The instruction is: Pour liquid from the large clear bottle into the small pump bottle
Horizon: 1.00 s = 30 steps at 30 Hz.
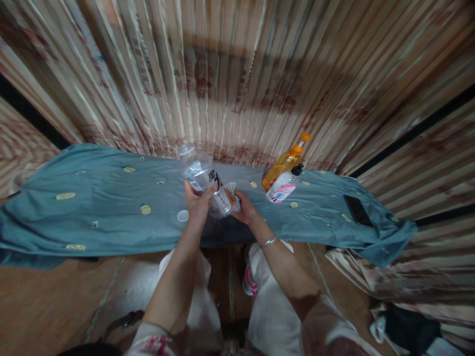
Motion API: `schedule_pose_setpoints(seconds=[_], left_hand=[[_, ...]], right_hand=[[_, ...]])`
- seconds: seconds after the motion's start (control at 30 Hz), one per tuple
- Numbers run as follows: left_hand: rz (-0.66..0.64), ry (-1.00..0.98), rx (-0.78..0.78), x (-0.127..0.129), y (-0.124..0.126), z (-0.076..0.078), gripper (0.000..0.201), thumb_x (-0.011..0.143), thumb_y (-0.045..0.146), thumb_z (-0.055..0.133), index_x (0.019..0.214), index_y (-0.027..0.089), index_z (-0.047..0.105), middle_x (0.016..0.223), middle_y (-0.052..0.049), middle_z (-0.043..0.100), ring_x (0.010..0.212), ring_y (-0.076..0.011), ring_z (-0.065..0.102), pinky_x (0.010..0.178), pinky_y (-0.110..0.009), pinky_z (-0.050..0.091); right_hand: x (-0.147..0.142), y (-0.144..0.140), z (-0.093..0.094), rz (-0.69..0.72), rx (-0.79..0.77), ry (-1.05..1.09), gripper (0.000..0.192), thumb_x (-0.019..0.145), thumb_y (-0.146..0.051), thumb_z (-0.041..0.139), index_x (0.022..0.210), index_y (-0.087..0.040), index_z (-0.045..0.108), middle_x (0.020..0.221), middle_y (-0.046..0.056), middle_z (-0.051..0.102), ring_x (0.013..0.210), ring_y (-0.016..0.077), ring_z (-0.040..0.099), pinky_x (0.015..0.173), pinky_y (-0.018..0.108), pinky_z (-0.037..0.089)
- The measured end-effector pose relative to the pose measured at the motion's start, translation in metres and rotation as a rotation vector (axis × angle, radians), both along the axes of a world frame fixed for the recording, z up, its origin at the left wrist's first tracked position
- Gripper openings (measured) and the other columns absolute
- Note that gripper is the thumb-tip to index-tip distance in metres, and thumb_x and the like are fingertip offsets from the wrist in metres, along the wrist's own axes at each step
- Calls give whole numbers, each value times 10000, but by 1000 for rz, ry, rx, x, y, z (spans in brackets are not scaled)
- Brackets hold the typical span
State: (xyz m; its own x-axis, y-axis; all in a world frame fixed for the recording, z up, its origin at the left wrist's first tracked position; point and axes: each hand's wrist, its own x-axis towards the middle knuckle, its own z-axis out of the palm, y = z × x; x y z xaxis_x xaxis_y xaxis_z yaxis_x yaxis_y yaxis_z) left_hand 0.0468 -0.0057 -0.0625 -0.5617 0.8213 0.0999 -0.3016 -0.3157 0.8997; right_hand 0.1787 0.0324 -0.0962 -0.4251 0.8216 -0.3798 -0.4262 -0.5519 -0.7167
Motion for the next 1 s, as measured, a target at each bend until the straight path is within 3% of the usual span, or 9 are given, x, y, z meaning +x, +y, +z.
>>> schedule_pose_setpoints(seconds=[0.07,0.23,0.4,0.67,0.73,0.87,1.0], left_hand=[[22,-7,-7,-1,1,0,626,497,348,826,1009,214,491,865,10,648,694,-112,617,663,-251,522],[62,80,-35,-3,4,-5,605,537,394,793,1012,215,465,898,1,650,683,-107,616,600,-230,510],[44,145,-37,-4,2,-5,664,541,389,798,1078,228,444,992,-30,659,778,-142,648,701,-285,547],[131,331,-39,-9,1,-5,654,522,392,816,1039,219,453,950,-19,612,781,-144,596,725,-299,507],[148,374,-52,-11,1,-5,618,524,395,814,1000,219,461,929,-11,601,771,-142,587,725,-298,498],[178,435,-104,-16,4,-5,655,508,372,821,1044,225,474,985,-21,611,845,-169,601,786,-322,500],[174,508,-109,-22,9,-10,706,539,380,809,1135,216,467,1112,-62,606,997,-210,601,883,-357,484]], right_hand=[[-1,-9,2,7,-108,71,365,968,-321,290,951,-174,623,737,14,713,751,175,681,816,359,553],[-10,-31,4,61,-197,163,390,955,-394,271,1043,-200,597,869,40,733,800,209,682,808,452,556],[-18,-44,-3,71,-268,198,360,939,-354,285,1020,-184,593,891,61,727,810,211,687,853,468,551],[1,-55,1,65,-290,126,311,945,-293,309,1015,-160,581,879,72,725,819,206,687,834,464,558],[10,-55,1,72,-239,24,275,942,-292,346,975,-167,589,811,48,718,769,192,688,806,435,566],[27,-48,0,77,36,-302,210,845,-391,560,884,-193,617,702,1,683,685,177,670,727,372,572],[39,-37,2,80,384,-670,181,796,-383,640,849,-210,654,771,12,694,791,188,662,821,350,528]])
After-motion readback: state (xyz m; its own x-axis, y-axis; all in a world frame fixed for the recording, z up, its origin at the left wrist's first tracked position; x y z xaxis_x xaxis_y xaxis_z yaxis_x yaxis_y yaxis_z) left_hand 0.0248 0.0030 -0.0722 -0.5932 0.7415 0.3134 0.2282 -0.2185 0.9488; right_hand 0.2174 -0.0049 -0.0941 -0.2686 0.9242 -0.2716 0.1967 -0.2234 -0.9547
